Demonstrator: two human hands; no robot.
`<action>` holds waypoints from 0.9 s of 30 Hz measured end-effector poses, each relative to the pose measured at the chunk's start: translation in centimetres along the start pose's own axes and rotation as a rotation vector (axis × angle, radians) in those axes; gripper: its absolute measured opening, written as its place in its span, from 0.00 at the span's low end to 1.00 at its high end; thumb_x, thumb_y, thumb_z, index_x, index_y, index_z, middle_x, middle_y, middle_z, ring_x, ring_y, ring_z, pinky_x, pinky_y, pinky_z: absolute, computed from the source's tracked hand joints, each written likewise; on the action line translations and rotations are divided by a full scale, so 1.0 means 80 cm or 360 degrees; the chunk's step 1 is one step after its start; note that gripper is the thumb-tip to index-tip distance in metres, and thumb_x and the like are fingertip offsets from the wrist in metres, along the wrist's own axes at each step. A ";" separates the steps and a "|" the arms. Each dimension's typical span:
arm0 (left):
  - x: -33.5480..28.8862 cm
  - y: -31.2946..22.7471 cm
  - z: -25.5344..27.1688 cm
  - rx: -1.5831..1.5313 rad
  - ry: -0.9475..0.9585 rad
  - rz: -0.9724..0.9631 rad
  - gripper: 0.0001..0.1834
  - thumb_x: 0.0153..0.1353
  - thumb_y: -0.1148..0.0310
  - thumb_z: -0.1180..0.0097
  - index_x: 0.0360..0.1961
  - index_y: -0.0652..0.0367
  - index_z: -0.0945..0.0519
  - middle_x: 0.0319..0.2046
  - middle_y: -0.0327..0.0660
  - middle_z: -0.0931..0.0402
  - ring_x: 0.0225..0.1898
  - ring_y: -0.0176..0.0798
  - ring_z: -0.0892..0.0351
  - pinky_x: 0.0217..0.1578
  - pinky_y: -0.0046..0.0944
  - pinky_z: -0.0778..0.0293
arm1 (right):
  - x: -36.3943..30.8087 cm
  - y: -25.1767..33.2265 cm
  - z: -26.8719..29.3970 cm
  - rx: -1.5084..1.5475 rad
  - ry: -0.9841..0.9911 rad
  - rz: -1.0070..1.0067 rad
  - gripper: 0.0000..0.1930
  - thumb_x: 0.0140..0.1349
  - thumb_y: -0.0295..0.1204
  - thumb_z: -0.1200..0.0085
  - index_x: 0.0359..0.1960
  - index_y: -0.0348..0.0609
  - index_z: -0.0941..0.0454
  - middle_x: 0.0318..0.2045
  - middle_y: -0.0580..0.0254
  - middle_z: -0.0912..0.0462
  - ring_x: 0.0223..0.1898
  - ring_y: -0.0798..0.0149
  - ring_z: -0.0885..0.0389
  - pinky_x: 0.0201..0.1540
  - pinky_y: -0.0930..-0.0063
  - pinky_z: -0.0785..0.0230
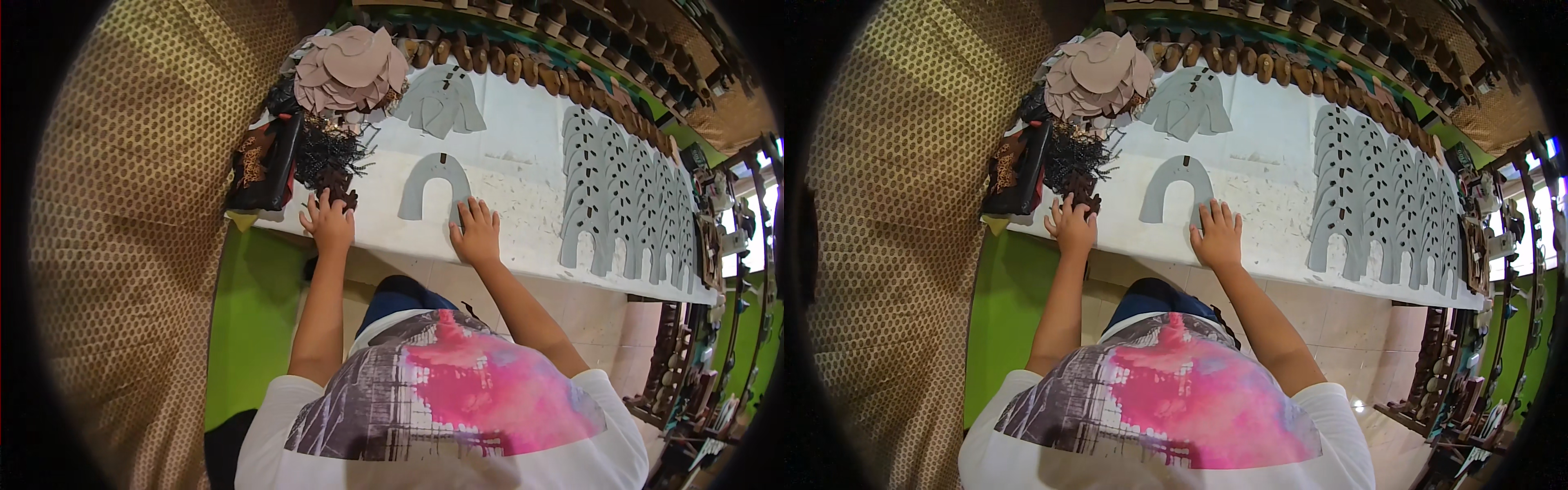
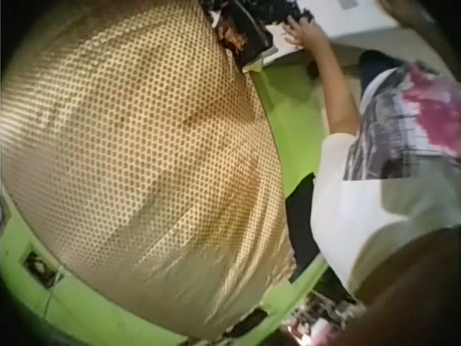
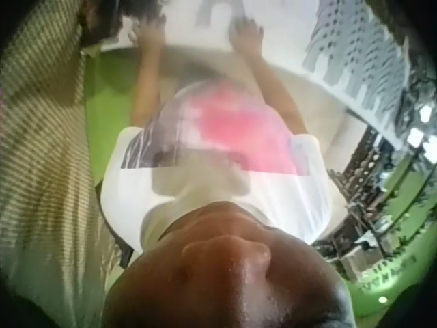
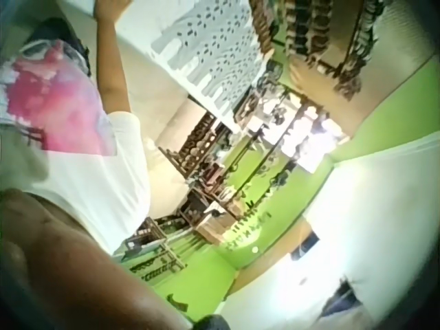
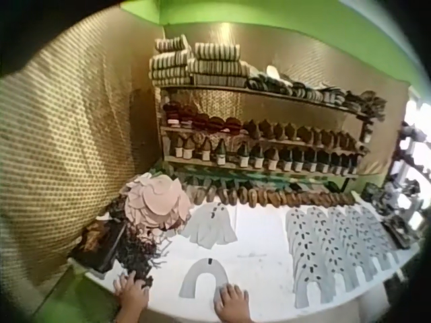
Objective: The person attaches reinforcement strips onto shoe upper pieces by placing shoe upper cutouts onto the work table, taking small strips from a pile, and pressing each strip onto a shoe upper piece by hand.
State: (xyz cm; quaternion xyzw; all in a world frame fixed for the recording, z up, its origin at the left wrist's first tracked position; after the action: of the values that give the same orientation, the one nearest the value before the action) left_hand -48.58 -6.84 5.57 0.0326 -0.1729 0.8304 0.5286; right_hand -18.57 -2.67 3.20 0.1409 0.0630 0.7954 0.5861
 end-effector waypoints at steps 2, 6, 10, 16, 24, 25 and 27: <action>0.003 0.002 0.000 0.0024 0.0025 -0.0076 0.10 0.49 0.65 0.40 0.35 0.50 0.21 0.60 0.41 0.38 0.66 0.51 0.50 0.61 0.65 0.60 | -0.001 0.004 0.000 0.0006 0.0004 -0.0003 0.26 0.59 0.44 0.54 0.58 0.50 0.33 0.63 0.56 0.38 0.65 0.52 0.44 0.64 0.44 0.56; 0.011 0.000 0.002 0.0053 0.0083 0.0018 0.07 0.49 0.67 0.41 0.32 0.50 0.19 0.59 0.39 0.35 0.66 0.52 0.50 0.61 0.65 0.62 | 0.002 0.003 0.000 0.0033 -0.0050 0.0004 0.26 0.59 0.44 0.54 0.58 0.49 0.32 0.62 0.56 0.38 0.65 0.53 0.43 0.64 0.45 0.55; 0.012 -0.002 0.008 0.0022 0.0039 0.0041 0.05 0.49 0.69 0.42 0.30 0.49 0.18 0.57 0.37 0.33 0.66 0.52 0.50 0.61 0.66 0.62 | 0.003 0.003 -0.001 0.0013 -0.0053 0.0007 0.26 0.58 0.44 0.53 0.58 0.49 0.33 0.62 0.56 0.37 0.65 0.53 0.43 0.64 0.45 0.55; 0.002 -0.006 -0.001 -0.0956 0.0076 0.0129 0.08 0.52 0.64 0.40 0.32 0.55 0.18 0.52 0.41 0.29 0.60 0.44 0.39 0.59 0.51 0.48 | 0.002 0.004 0.000 0.0044 -0.0049 0.0010 0.26 0.58 0.44 0.54 0.58 0.48 0.33 0.62 0.56 0.38 0.65 0.54 0.44 0.64 0.45 0.55; -0.060 -0.084 -0.027 -0.2275 0.1061 0.0814 0.15 0.61 0.57 0.45 0.44 0.53 0.22 0.38 0.29 0.25 0.39 0.25 0.31 0.39 0.31 0.41 | 0.001 0.001 0.001 0.0061 -0.0022 -0.0012 0.27 0.58 0.44 0.53 0.58 0.48 0.33 0.62 0.56 0.38 0.65 0.53 0.44 0.65 0.46 0.56; -0.065 -0.094 -0.028 -0.2337 0.1173 0.0814 0.13 0.62 0.59 0.46 0.44 0.52 0.22 0.37 0.29 0.25 0.38 0.24 0.31 0.40 0.31 0.42 | 0.000 0.001 0.001 0.0080 -0.0028 -0.0016 0.27 0.58 0.44 0.53 0.58 0.48 0.33 0.62 0.56 0.38 0.65 0.53 0.44 0.65 0.46 0.57; -0.069 -0.099 -0.035 -0.2366 0.1233 0.0806 0.12 0.63 0.59 0.47 0.44 0.51 0.22 0.35 0.28 0.25 0.38 0.24 0.31 0.39 0.31 0.42 | 0.001 0.002 0.001 0.0100 -0.0036 -0.0016 0.27 0.58 0.44 0.53 0.58 0.49 0.33 0.62 0.56 0.38 0.65 0.53 0.44 0.65 0.46 0.57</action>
State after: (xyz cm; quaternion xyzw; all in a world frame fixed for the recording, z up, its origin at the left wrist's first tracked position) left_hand -38.79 -7.68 3.63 -0.6443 -0.4798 0.5475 0.2342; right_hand -18.71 -2.69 3.37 0.1679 0.0819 0.7884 0.5861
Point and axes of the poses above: each hand's wrist, its own x-axis towards the middle knuckle, its own z-axis out of the back of the hand, y = z × x, the point moved 7 cm from there along x, towards the middle knuckle
